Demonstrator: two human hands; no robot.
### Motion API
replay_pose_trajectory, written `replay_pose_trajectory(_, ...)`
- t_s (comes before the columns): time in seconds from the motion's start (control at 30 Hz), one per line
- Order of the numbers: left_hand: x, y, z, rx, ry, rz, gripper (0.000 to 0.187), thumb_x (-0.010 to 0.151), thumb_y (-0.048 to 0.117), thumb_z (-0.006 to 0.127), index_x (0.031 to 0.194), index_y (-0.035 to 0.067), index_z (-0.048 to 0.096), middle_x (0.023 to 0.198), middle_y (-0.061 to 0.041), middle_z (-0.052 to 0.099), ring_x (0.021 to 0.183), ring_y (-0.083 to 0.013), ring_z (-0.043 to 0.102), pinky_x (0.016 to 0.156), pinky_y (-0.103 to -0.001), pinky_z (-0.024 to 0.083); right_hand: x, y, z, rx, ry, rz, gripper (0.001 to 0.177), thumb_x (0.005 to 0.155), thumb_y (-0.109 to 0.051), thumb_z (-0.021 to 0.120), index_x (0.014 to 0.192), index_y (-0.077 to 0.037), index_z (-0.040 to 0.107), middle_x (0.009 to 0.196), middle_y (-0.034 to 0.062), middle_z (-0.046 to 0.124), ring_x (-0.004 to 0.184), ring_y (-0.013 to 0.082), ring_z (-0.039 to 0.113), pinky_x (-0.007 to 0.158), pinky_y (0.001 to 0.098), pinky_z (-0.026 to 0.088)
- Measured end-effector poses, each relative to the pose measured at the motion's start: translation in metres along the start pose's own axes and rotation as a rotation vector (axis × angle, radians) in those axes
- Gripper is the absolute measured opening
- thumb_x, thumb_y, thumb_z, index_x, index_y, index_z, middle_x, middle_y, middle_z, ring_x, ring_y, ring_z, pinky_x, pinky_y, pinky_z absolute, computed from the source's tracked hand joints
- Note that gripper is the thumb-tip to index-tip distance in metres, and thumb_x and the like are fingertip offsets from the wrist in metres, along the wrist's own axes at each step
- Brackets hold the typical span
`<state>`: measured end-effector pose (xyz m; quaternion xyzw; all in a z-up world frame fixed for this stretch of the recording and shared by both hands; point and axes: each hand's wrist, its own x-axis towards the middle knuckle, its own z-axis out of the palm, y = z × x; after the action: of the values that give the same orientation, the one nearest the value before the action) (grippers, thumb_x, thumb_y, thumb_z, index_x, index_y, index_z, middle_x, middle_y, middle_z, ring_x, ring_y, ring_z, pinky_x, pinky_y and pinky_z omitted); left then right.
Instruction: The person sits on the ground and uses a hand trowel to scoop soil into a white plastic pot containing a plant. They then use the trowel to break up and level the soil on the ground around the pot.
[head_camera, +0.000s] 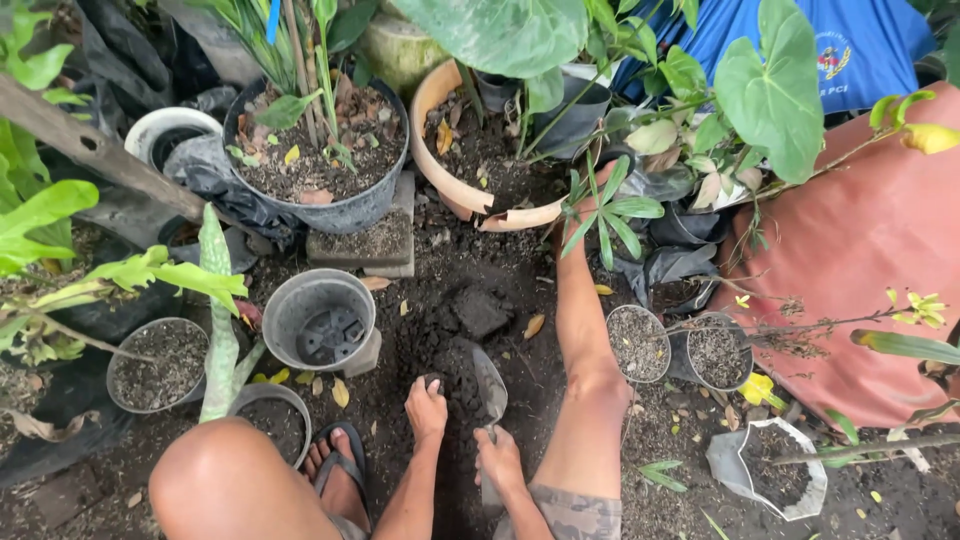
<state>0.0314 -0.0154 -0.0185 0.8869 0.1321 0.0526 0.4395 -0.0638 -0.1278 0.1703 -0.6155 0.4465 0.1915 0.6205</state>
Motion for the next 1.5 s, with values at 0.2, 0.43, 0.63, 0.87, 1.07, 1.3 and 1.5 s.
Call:
replay_pose_trajectory(0.2, 0.003, 0.020, -0.018, -0.029, -0.004, -0.142, 0.039, 0.101, 0.040, 0.053, 0.101, 0.003, 0.066, 0.084, -0.028, 0.071, 0.076, -0.0553, 0.061, 0.075, -0.059, 0.049, 0.005, 0.003, 0.001, 0.029, -0.013, -0.003, 0.030, 0.098, -0.025, 0.059, 0.112, 0.000, 0.063, 0.063, 0.0113, 0.057, 0.045, 0.0214, 0.050, 0.040, 0.0338, 0.045)
replay_pose_trajectory(0.43, -0.003, 0.013, -0.009, 0.314, 0.077, -0.287, 0.042, 0.082, 0.047, 0.076, 0.119, 0.030, 0.066, 0.123, -0.002, 0.058, 0.122, -0.0299, 0.051, 0.107, -0.055, 0.037, 0.001, -0.036, 0.005, -0.121, 0.100, -0.219, 0.024, 0.097, -0.026, 0.057, 0.088, -0.004, 0.060, 0.057, 0.0094, 0.060, 0.042, 0.0204, 0.062, 0.045, 0.0316, 0.051)
replay_pose_trajectory(0.63, 0.003, 0.051, -0.021, 0.236, 0.033, 0.056, 0.070, 0.080, 0.019, 0.076, 0.146, 0.011, 0.055, 0.149, -0.018, 0.043, 0.141, -0.0372, 0.040, 0.115, -0.057, 0.033, 0.023, -0.027, 0.002, -0.003, 0.209, -0.202, 0.022, 0.094, -0.024, 0.059, 0.089, -0.003, 0.060, 0.060, 0.0130, 0.060, 0.042, 0.0214, 0.062, 0.043, 0.0320, 0.053)
replay_pose_trajectory(0.87, 0.055, 0.056, -0.008, 0.275, -0.750, -0.022, 0.081, 0.098, 0.023, 0.061, 0.167, 0.016, 0.020, 0.167, -0.012, 0.031, 0.157, -0.0258, 0.026, 0.128, -0.049, 0.024, 0.041, 0.009, 0.018, 0.146, 0.218, -0.034, 0.024, 0.092, -0.026, 0.062, 0.089, -0.003, 0.060, 0.066, 0.0147, 0.062, 0.045, 0.0226, 0.063, 0.043, 0.0326, 0.055)
replay_pose_trajectory(1.07, 0.038, 0.050, -0.001, 0.543, -0.551, 0.150, 0.052, 0.088, 0.040, 0.077, 0.135, 0.023, 0.061, 0.115, 0.001, 0.036, 0.112, -0.0244, 0.038, 0.103, -0.046, 0.038, 0.052, 0.016, 0.019, 0.178, 0.219, -0.004, 0.023, 0.094, -0.026, 0.060, 0.092, -0.004, 0.059, 0.070, 0.0132, 0.062, 0.049, 0.0226, 0.065, 0.047, 0.0333, 0.057)
replay_pose_trajectory(1.3, 0.033, 0.025, -0.024, 0.385, -0.326, 0.346, 0.037, 0.100, 0.052, 0.059, 0.128, 0.030, 0.069, 0.119, 0.002, 0.064, 0.120, -0.0188, 0.063, 0.117, -0.042, 0.040, 0.049, 0.025, 0.018, 0.210, 0.188, -0.016, 0.025, 0.094, -0.027, 0.060, 0.093, -0.003, 0.061, 0.069, 0.0128, 0.063, 0.049, 0.0221, 0.066, 0.047, 0.0334, 0.058)
replay_pose_trajectory(1.5, 0.037, 0.033, -0.049, -0.221, -0.504, -0.251, 0.051, 0.109, 0.049, 0.052, 0.142, 0.011, 0.062, 0.142, -0.014, 0.062, 0.136, -0.0313, 0.055, 0.117, -0.048, 0.042, 0.033, 0.016, 0.016, 0.235, 0.186, -0.069, 0.024, 0.091, -0.028, 0.063, 0.091, -0.004, 0.060, 0.067, 0.0128, 0.062, 0.047, 0.0225, 0.064, 0.044, 0.0334, 0.057)
